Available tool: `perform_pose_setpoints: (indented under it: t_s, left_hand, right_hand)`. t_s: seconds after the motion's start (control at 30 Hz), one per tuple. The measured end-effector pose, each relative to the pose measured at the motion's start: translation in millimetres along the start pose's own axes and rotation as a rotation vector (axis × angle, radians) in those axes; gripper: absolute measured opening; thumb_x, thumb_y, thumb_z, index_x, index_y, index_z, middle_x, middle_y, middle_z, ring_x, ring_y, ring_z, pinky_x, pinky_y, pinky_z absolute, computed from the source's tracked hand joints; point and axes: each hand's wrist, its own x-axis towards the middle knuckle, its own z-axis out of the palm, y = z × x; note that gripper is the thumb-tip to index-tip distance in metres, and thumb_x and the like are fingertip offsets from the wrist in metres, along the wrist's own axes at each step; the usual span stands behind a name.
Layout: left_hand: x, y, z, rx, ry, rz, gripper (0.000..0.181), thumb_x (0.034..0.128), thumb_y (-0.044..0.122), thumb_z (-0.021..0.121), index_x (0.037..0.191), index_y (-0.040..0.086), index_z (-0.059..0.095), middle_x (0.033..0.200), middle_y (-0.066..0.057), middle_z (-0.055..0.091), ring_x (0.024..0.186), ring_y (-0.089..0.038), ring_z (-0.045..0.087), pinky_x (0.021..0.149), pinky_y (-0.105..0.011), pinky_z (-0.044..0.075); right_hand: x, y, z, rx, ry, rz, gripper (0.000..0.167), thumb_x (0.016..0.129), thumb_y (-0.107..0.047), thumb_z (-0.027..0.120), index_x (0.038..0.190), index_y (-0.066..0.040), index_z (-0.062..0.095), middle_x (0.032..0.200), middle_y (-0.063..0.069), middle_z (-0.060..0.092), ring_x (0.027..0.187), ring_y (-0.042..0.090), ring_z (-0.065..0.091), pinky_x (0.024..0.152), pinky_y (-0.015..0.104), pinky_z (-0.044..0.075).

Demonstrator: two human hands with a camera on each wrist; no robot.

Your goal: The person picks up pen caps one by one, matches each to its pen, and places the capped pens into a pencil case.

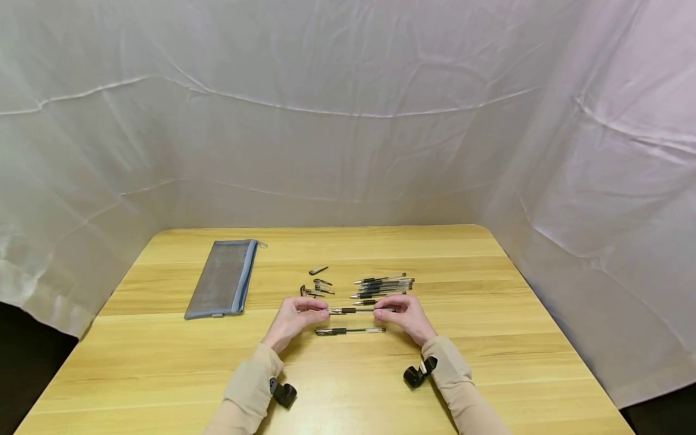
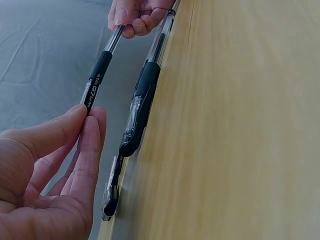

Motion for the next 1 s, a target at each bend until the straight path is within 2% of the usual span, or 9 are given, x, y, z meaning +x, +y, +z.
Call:
perform_pose_setpoints:
  t_s: [0.17,0.27,0.37,0.57,0.73,0.9,1.0]
  left_hand:
    - [0.7,-0.9,-0.7,-0.001,-0.013,0.012,0.033,0.0842,0.005,0.079,0.113,-0.008,0.07,0.11,-0.018,0.074,0.088,-0.01,0.068,0.082,-0.022,0.056]
    - [0.5,-1.2,-1.9,-0.01,-0.014,0.015,0.035,0.0842,0.005,0.078,0.115,-0.01,0.069,0.11,-0.018,0.075,0.088,-0.01,0.069,0.084,-0.023,0.056]
    - [0.6,-2.0,-4.2,-0.027,0.014,0.005,0.035,0.0838,0.004,0.078,0.115,-0.01,0.069,0.107,-0.016,0.076,0.086,-0.01,0.07,0.084,-0.023,0.056]
    - [1.7,-2.3,-6.7,-0.037,0.068,-0.01,0.03,0.0826,0.002,0.079,0.111,-0.007,0.072,0.104,-0.014,0.077,0.085,-0.01,0.07,0.084,-0.022,0.056]
    - [1.7,-0.8,-4.7,-0.011,0.039,0.015,0.033,0.083,0.004,0.079,0.112,-0.008,0.071,0.108,-0.017,0.076,0.088,-0.01,0.069,0.085,-0.022,0.056]
    - [1.3,-1.0,-3.4,0.002,0.01,0.033,0.036,0.0834,0.004,0.079,0.114,-0.01,0.069,0.108,-0.018,0.075,0.088,-0.01,0.068,0.084,-0.022,0.056]
    - [1.3,-2.1,-3.7,-0.005,0.003,0.034,0.036,0.0837,0.004,0.079,0.115,-0.01,0.068,0.109,-0.018,0.075,0.088,-0.01,0.068,0.084,-0.021,0.056]
  right_hand:
    - [0.3,0,-1,0.001,0.0,-0.007,0.026,0.084,-0.004,0.078,0.104,0.011,0.071,0.095,-0.004,0.077,0.084,0.006,0.071,0.08,0.023,0.058]
    - [0.2,0,-3,-0.002,0.014,-0.013,0.025,0.084,-0.004,0.078,0.103,0.011,0.071,0.095,-0.003,0.077,0.084,0.007,0.07,0.08,0.022,0.058]
    - [-0.9,1,-6,-0.011,0.048,-0.009,0.025,0.084,-0.003,0.078,0.103,0.012,0.071,0.096,-0.001,0.078,0.085,0.006,0.07,0.081,0.021,0.057]
    - [-2.6,2,-11,-0.031,0.07,0.008,0.026,0.084,-0.003,0.078,0.104,0.011,0.071,0.094,-0.008,0.077,0.085,0.005,0.07,0.081,0.02,0.057]
    - [-2.0,0,-9,-0.018,0.037,-0.018,0.025,0.084,-0.003,0.078,0.104,0.011,0.071,0.096,-0.003,0.078,0.084,0.006,0.071,0.08,0.022,0.058]
    - [-1.0,-2,-6,-0.003,0.032,-0.009,0.026,0.084,-0.004,0.078,0.104,0.011,0.071,0.097,0.003,0.078,0.083,0.007,0.071,0.08,0.022,0.058]
    - [-0.7,-1,-6,-0.009,0.041,0.002,0.027,0.083,-0.004,0.078,0.104,0.012,0.071,0.096,0.001,0.078,0.084,0.007,0.071,0.081,0.022,0.058]
